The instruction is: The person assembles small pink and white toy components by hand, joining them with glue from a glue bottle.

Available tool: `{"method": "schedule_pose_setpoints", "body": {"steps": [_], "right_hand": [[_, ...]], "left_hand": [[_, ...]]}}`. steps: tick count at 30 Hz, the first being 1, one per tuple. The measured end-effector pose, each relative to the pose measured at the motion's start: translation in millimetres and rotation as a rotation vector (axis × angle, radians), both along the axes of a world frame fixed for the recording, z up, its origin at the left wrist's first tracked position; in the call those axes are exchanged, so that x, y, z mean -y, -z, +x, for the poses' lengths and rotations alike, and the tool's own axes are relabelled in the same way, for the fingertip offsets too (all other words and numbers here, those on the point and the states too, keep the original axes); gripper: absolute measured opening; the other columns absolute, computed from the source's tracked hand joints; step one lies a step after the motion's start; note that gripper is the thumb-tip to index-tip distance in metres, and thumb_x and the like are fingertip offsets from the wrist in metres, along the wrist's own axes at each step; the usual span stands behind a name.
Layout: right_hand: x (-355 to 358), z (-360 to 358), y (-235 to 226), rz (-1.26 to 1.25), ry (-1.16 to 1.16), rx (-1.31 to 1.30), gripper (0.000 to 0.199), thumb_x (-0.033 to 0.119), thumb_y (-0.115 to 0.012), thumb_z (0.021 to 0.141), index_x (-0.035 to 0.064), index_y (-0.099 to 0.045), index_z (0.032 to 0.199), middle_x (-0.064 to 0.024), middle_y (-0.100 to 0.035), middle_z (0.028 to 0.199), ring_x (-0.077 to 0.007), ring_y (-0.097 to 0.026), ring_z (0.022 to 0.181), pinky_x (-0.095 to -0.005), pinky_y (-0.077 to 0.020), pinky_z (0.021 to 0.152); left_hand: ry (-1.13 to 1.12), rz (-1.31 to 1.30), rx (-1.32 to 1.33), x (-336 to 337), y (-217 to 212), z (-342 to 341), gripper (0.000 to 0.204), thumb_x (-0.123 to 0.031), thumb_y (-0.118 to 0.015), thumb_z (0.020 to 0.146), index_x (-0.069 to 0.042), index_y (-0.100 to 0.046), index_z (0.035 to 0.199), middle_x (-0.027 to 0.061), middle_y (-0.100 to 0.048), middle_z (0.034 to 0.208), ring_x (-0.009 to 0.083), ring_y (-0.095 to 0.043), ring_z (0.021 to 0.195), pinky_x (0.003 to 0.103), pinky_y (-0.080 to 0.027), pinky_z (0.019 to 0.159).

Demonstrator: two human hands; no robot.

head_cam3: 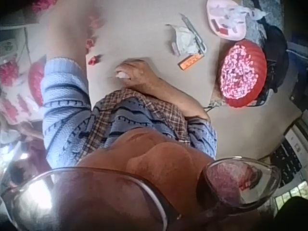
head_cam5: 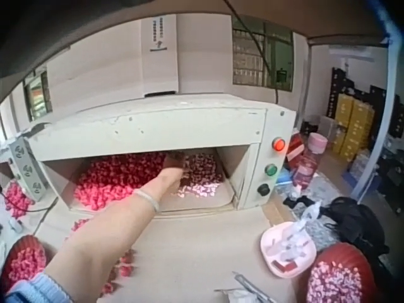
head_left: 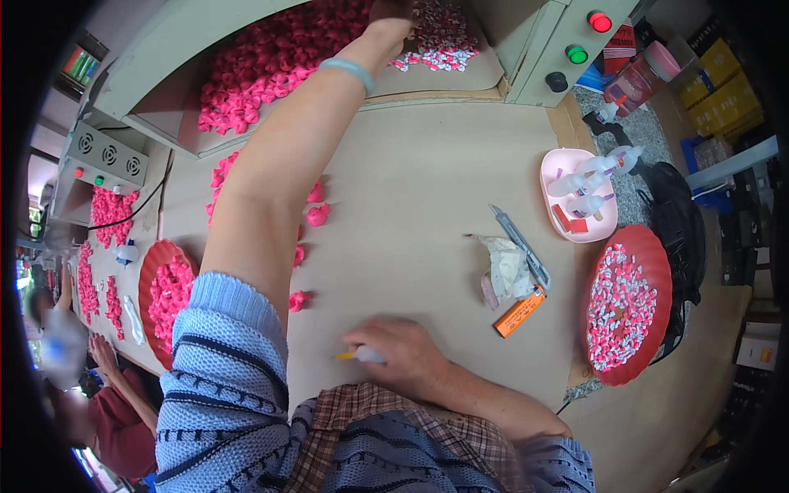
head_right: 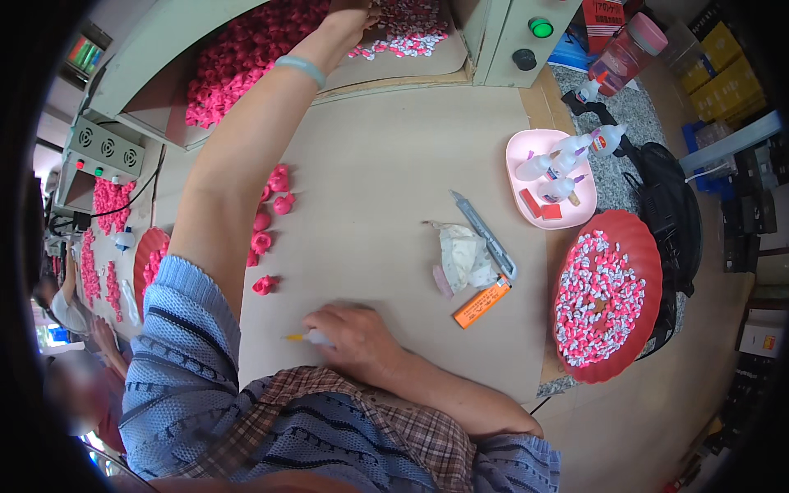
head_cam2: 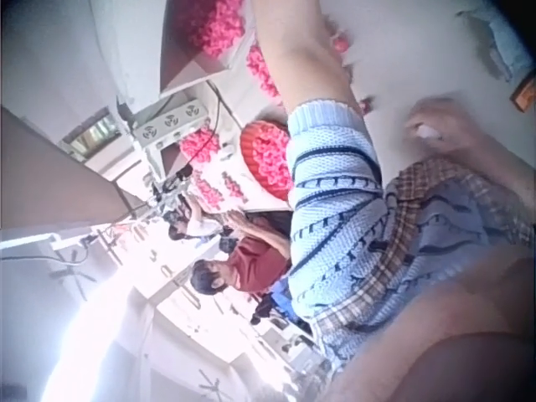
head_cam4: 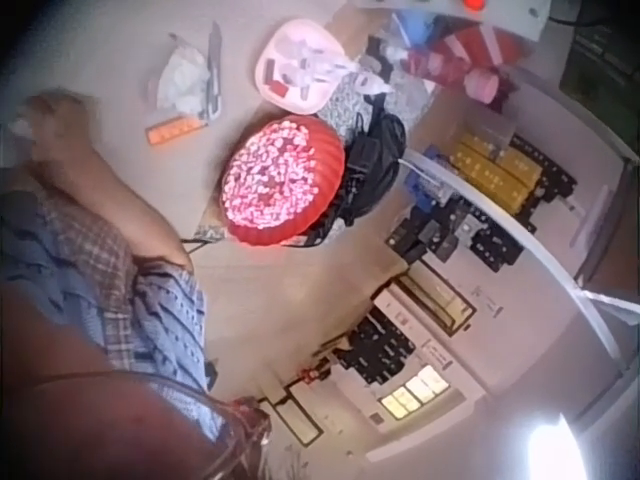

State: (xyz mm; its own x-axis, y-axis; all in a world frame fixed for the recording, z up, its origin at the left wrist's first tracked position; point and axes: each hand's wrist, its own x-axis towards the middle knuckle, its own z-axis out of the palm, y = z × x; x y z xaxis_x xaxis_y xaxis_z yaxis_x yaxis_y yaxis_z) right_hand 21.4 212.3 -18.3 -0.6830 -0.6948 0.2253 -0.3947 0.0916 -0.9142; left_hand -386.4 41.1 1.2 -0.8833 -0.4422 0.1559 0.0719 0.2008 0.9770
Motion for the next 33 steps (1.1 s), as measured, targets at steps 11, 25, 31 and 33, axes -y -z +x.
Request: {"method": "schedule_pose_setpoints", "body": {"steps": [11,25,31,33], "right_hand": [[-0.7,-21.6,-23.7,-0.384,0.517,0.48,0.012,0.008,-0.059,0.088,-0.001,-0.062,0.095,-0.0031,-0.062,0.075,-0.007,-0.054,0.061,-0.0225,-0.0444,0.055],[5.0,-25.8,-17.2,-0.493,0.53,0.613,0.018,0.015,-0.06,0.089,-0.0005,-0.061,0.099,-0.0031,-0.06,0.075,-0.0077,-0.05,0.058,-0.0215,-0.0411,0.054],[4.7,-25.2,-15.0,-0.436,0.516,0.564,0.017,0.015,-0.061,0.089,-0.0009,-0.063,0.096,-0.0034,-0.061,0.075,-0.0072,-0.051,0.058,-0.0207,-0.0406,0.053],[5.9,-24.0,-14.6,-0.419,0.509,0.56,0.017,0.014,-0.061,0.089,-0.0011,-0.063,0.096,-0.0036,-0.061,0.075,-0.0073,-0.052,0.058,-0.0207,-0.0406,0.053]], "left_hand": [[0.43,0.626,0.189,-10.2,-36.6,349.1,0.013,-0.021,-0.05,0.095,-0.008,-0.054,0.095,-0.0007,-0.048,0.076,0.0035,-0.043,0.058,0.018,-0.03,0.046],[0.169,-0.804,-0.117,-35.7,12.0,443.7,0.014,-0.013,-0.063,0.083,-0.004,-0.06,0.094,0.0085,-0.059,0.093,0.025,-0.056,0.092,0.034,-0.047,0.076],[0.23,-0.018,-0.039,-28.8,6.1,449.1,0.025,-0.015,-0.049,0.094,-0.001,-0.06,0.111,0.0099,-0.062,0.11,0.0188,-0.059,0.098,0.031,-0.044,0.09],[0.206,0.118,-0.034,-26.2,2.4,451.8,0.028,-0.016,-0.045,0.097,0.001,-0.059,0.113,0.011,-0.061,0.112,0.0184,-0.059,0.102,0.031,-0.043,0.092]]}}
